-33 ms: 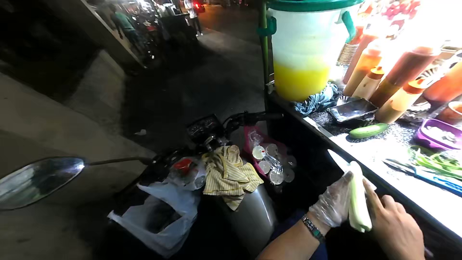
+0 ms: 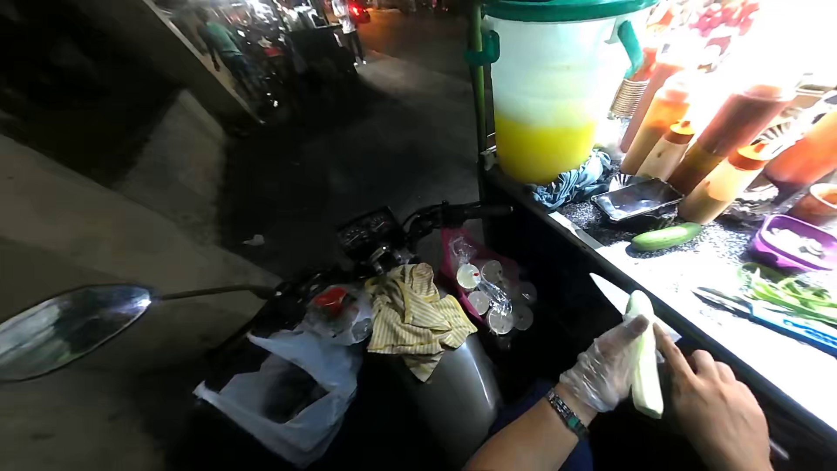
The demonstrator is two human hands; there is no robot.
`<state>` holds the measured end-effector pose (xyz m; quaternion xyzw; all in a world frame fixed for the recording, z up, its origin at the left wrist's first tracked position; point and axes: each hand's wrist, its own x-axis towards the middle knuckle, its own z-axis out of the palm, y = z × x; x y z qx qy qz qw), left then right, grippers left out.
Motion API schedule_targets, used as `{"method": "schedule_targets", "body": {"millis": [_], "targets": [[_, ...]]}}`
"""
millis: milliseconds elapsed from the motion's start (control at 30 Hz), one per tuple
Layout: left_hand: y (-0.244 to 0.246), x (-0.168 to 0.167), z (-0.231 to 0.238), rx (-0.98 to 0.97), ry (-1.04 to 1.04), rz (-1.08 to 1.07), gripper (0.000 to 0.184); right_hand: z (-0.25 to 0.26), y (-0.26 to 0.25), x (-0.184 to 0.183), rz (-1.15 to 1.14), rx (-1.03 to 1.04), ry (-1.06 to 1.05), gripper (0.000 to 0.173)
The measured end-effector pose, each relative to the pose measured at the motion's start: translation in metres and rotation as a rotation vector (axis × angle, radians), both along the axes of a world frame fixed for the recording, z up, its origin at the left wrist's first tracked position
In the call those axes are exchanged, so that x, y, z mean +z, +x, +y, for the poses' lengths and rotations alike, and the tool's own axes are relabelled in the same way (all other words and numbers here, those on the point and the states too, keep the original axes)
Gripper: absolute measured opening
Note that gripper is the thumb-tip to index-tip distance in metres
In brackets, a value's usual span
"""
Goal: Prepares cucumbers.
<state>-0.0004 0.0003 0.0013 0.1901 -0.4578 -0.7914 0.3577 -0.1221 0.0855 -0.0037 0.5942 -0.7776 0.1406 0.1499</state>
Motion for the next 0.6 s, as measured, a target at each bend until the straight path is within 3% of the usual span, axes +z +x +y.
{"method": "schedule_targets", "body": {"millis": [67, 167, 233, 433, 600], "targets": [[-0.001, -0.001, -0.005, -0.115, 0.178, 0.045, 0.023, -0.001, -0.001, 0.003, 0.064, 0.058, -0.023, 0.041], [-0.001, 0.005, -0.010, -0.095, 0.160, -0.117, 0.011, 0.001, -0.003, 0.007, 0.148, 0.168, -0.063, 0.019], [0.001, 0.002, -0.013, -0.103, 0.167, -0.115, 0.007, 0.002, -0.006, 0.011, 0.158, 0.207, -0.077, 0.020], [0.004, -0.004, -0.015, -0.223, 0.319, 0.085, 0.012, -0.002, -0.019, 0.012, 0.089, 0.236, -0.092, 0.046], [0.018, -0.001, 0.013, -0.421, 0.366, 0.009, 0.021, -0.014, -0.041, 0.026, -0.066, 0.039, -0.030, 0.043]]}}
